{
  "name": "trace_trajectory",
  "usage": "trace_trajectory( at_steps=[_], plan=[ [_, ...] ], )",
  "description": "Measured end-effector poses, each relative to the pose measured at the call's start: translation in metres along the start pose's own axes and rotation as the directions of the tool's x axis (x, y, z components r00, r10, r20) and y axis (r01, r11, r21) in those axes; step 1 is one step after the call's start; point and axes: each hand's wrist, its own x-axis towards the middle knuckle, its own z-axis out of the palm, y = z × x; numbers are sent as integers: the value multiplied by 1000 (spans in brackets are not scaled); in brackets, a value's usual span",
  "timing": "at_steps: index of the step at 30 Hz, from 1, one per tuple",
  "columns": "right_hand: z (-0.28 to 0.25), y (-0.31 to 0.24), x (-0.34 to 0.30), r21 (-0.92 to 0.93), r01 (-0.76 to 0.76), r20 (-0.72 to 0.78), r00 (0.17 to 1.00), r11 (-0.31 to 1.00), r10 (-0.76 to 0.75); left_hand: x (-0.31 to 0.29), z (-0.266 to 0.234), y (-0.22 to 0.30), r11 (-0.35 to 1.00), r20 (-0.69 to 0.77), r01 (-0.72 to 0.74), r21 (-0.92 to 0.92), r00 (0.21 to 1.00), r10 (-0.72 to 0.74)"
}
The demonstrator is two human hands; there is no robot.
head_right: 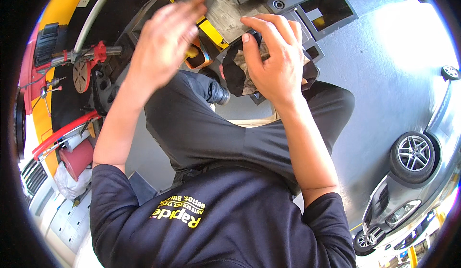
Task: The person cleans a yellow brake lathe using a green bottle and a cloth. They wipe the machine's surfaces and components, then handle a brake pad and a small metal part, placing them on the machine.
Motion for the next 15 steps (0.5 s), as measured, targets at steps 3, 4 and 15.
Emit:
trace_trajectory(
  at_steps=[3,4,15],
  plan=[
    [2,0,0,19,3,14,1000,1000,-3,9,13,-23,997,-69,-59,57,996,63],
    [0,-2,0,33,-38,43,998,999,36,2,11,-7,997,-17,-74,-28,997,73],
    [-3,-4,1,-12,-11,89,996,1000,12,6,6,-38,999,-19,3,-46,1000,-3]
  ],
)
